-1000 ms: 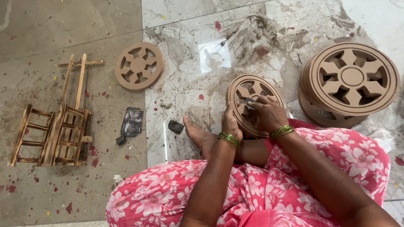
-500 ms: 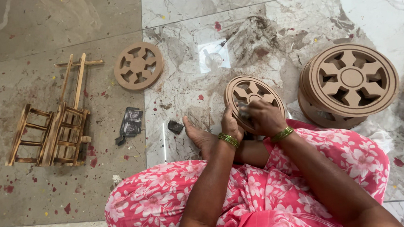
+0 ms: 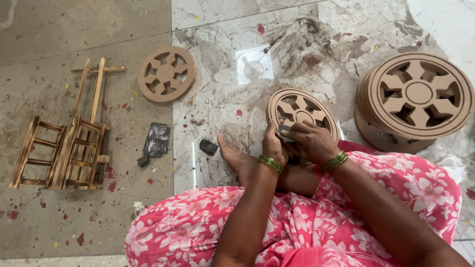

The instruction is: The person sits on the floor and sands decorative wooden wheel-shaped cutouts using a sanding block, rubbing the faces and edges of the pieces and turning them over to sand different sides, with finished pieces stacked nearby.

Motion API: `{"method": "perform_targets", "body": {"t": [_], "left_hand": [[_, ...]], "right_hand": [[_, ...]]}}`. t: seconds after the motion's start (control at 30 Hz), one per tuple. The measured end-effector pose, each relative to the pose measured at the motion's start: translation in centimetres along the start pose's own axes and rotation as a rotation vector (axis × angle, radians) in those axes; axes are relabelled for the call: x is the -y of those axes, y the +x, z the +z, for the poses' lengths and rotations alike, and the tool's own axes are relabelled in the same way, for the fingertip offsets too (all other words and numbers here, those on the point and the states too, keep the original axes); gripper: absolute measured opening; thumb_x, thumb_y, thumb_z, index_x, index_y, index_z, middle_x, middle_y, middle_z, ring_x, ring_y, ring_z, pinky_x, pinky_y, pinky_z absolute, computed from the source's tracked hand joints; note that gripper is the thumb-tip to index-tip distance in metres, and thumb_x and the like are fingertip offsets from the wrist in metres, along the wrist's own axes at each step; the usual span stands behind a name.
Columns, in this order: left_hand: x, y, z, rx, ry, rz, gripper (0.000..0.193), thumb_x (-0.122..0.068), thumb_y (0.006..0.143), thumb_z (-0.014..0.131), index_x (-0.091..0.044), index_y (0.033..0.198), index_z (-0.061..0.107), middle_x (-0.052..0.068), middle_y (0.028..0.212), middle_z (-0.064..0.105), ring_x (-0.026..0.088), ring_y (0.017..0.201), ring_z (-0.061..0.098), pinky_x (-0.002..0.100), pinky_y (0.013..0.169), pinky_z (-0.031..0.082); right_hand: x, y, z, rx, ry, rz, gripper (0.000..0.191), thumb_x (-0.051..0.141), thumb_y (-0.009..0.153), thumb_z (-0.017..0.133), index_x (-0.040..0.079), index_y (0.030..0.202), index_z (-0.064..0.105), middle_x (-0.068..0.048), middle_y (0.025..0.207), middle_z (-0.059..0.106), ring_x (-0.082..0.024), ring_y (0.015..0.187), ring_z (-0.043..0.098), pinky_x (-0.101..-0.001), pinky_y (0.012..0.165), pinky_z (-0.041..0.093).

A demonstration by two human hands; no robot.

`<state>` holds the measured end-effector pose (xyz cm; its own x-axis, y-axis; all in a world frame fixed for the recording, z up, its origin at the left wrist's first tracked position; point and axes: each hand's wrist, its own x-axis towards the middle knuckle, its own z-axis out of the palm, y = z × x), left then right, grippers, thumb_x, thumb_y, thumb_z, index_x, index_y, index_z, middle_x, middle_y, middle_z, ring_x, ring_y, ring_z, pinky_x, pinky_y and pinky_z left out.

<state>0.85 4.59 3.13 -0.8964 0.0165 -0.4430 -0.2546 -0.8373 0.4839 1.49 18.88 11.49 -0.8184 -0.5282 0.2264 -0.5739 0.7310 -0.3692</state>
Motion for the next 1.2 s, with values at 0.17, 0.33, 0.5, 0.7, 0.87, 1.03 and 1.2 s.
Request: {"method": "perform_targets", "body": {"t": [0.17, 0.33, 0.5, 0.7, 0.87, 1.03, 1.2], "left_hand": [[0.2, 0.1, 0.1, -0.049, -0.006, -0.030, 0.034, -0.042, 0.105, 0.050, -0.010, 0.107, 0.062, 0.008, 0.111, 0.070, 0.022, 0.102, 0.066, 0.039, 0.095, 0.054], [0.0, 0.2, 0.0, -0.068, 0.064, -0.023, 0.036, -0.044, 0.107, 0.051, -0.010, 0.108, 0.063, 0.008, 0.110, 0.069, 0.021, 0.098, 0.065, 0.038, 0.092, 0.052], [-0.6, -0.7, 0.9, -0.024, -0.048, -0.059, 0.036, -0.045, 0.100, 0.052, -0.010, 0.105, 0.061, 0.009, 0.104, 0.072, 0.023, 0.098, 0.069, 0.041, 0.090, 0.057], [-3.0, -1.4, 3.0, -0.072, 0.248, -0.094, 0.049, -0.047, 0.100, 0.061, -0.006, 0.127, 0.063, 0.011, 0.104, 0.070, 0.020, 0.094, 0.068, 0.038, 0.085, 0.057], [-3.9, -1.2, 2.8, -0.041, 0.243, -0.059, 0.049, -0.036, 0.092, 0.068, -0.002, 0.128, 0.064, 0.012, 0.113, 0.072, 0.022, 0.098, 0.069, 0.037, 0.087, 0.058], [-3.8, -0.3, 2.2, -0.204, 0.361, -0.065, 0.054, -0.033, 0.089, 0.074, 0.003, 0.129, 0.066, 0.015, 0.122, 0.070, 0.023, 0.109, 0.067, 0.036, 0.093, 0.056], [-1.9, -0.1, 0.9, -0.350, 0.381, 0.097, 0.061, -0.037, 0.096, 0.070, 0.006, 0.139, 0.059, 0.017, 0.142, 0.059, 0.022, 0.129, 0.058, 0.032, 0.105, 0.045]], "right_hand": [[-0.2, 0.3, 0.0, 0.046, -0.254, 0.227, 0.042, 0.023, 0.081, 0.074, 0.022, 0.124, 0.072, 0.002, 0.110, 0.068, -0.018, 0.098, 0.066, -0.0341, 0.076, 0.061], [-0.1, -0.2, -0.2, 0.012, -0.047, -0.049, 0.039, 0.035, 0.087, 0.077, 0.023, 0.123, 0.071, 0.002, 0.107, 0.067, -0.017, 0.098, 0.066, -0.0342, 0.077, 0.061], [-0.5, 0.1, -0.3, 0.147, -0.212, 0.305, 0.040, 0.040, 0.077, 0.081, 0.019, 0.110, 0.074, 0.000, 0.111, 0.066, -0.021, 0.106, 0.065, -0.0398, 0.076, 0.059], [-3.7, -0.2, -0.7, -0.179, 0.198, 0.698, 0.022, 0.020, 0.092, 0.068, 0.013, 0.111, 0.077, -0.007, 0.113, 0.070, -0.033, 0.099, 0.068, -0.0431, 0.086, 0.054], [-3.8, -0.5, 0.1, -0.245, 0.219, 0.721, 0.019, 0.018, 0.093, 0.066, 0.009, 0.107, 0.076, -0.010, 0.113, 0.070, -0.035, 0.099, 0.066, -0.0452, 0.087, 0.052], [-3.6, -0.1, 0.1, -0.294, 0.203, 0.702, 0.020, 0.019, 0.094, 0.066, 0.009, 0.108, 0.076, -0.011, 0.113, 0.072, -0.036, 0.095, 0.068, -0.0463, 0.082, 0.053], [-4.1, -0.3, 0.7, -0.244, 0.156, 0.776, 0.027, 0.021, 0.096, 0.065, 0.020, 0.120, 0.075, -0.016, 0.097, 0.073, -0.036, 0.086, 0.071, -0.0478, 0.077, 0.055]]}}
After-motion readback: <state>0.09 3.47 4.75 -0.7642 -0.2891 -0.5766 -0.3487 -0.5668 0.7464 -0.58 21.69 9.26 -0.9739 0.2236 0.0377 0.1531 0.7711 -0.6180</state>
